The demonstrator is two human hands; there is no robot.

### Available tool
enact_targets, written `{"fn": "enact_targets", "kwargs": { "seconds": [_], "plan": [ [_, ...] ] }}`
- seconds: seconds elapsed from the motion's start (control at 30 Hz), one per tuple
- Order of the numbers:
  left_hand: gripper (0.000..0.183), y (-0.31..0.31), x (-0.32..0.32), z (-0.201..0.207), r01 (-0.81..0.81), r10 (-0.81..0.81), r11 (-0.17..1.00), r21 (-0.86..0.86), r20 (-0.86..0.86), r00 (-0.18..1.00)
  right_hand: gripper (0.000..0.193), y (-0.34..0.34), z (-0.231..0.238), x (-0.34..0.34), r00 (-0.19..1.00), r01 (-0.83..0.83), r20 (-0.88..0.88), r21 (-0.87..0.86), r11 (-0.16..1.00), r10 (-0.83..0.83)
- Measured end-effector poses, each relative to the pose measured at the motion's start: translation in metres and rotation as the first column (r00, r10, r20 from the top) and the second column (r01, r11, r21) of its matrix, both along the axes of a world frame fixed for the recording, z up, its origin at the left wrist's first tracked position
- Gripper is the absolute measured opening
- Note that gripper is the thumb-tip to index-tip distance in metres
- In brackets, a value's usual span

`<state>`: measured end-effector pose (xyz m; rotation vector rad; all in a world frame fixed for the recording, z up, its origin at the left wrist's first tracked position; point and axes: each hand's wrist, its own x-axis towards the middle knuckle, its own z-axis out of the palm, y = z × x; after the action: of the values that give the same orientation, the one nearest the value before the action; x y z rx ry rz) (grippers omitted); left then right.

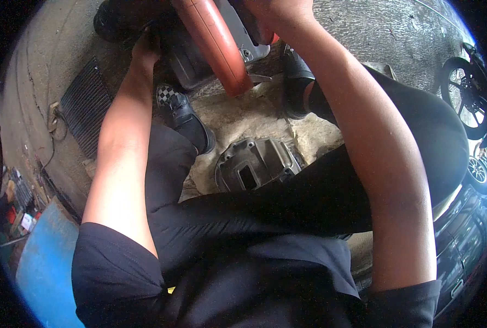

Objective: Cutting a metal rod using a chop saw and then smoothing the edge.

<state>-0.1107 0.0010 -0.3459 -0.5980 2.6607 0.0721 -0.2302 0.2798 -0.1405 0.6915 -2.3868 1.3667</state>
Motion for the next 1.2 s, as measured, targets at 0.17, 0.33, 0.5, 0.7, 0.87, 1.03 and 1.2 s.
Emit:
{"fn": "enact_targets", "kwargs": {
  "seconds": [0.17, 0.33, 0.5, 0.7, 0.87, 1.03, 1.2],
  "plan": [
    [0.057, -0.019, 0.001, -0.029, 0.2, -0.2, 0.963, -0.181, 0.018, 0.98, 0.036, -0.001, -0.001, -0.001, 1.0, -0.002, -0.022, -0.011, 1.0, 0.002],
    [0.05, -0.032, 0.006, -0.064, 0.002, 0.044, 0.985, 0.17, -0.265, 0.963, 0.036, -0.002, 0.003, 0.002, 1.0, 0.02, 0.01, 0.034, 0.999, -0.021],
    [0.054, -0.022, 0.002, -0.042, -0.111, 0.157, 0.971, 0.211, -0.214, 0.964, 0.036, -0.001, 0.006, 0.003, 1.0, -0.016, -0.024, 0.013, 1.0, 0.017],
    [0.053, -0.008, -0.003, -0.013, -0.086, 0.094, 0.99, 0.109, -0.074, 0.993, 0.037, 0.0, 0.005, 0.001, 0.999, 0.022, 0.042, 0.081, 0.996, -0.026],
    [0.051, -0.005, 0.001, -0.008, -0.104, 0.104, 0.989, 0.108, 0.004, 0.995, 0.038, 0.0, 0.003, 0.0, 0.999, 0.025, 0.021, 0.05, 0.998, -0.026],
    [0.05, -0.007, 0.0, -0.014, -0.228, 0.261, 0.939, 0.256, -0.103, 0.96, 0.039, 0.0, 0.004, 0.002, 0.998, 0.021, 0.061, 0.035, 0.999, -0.023],
    [0.049, -0.01, 0.0, -0.019, -0.171, 0.19, 0.967, 0.187, -0.086, 0.978, 0.039, -0.001, 0.003, 0.003, 0.996, 0.034, 0.077, 0.018, 0.999, -0.036]
  ]
}}
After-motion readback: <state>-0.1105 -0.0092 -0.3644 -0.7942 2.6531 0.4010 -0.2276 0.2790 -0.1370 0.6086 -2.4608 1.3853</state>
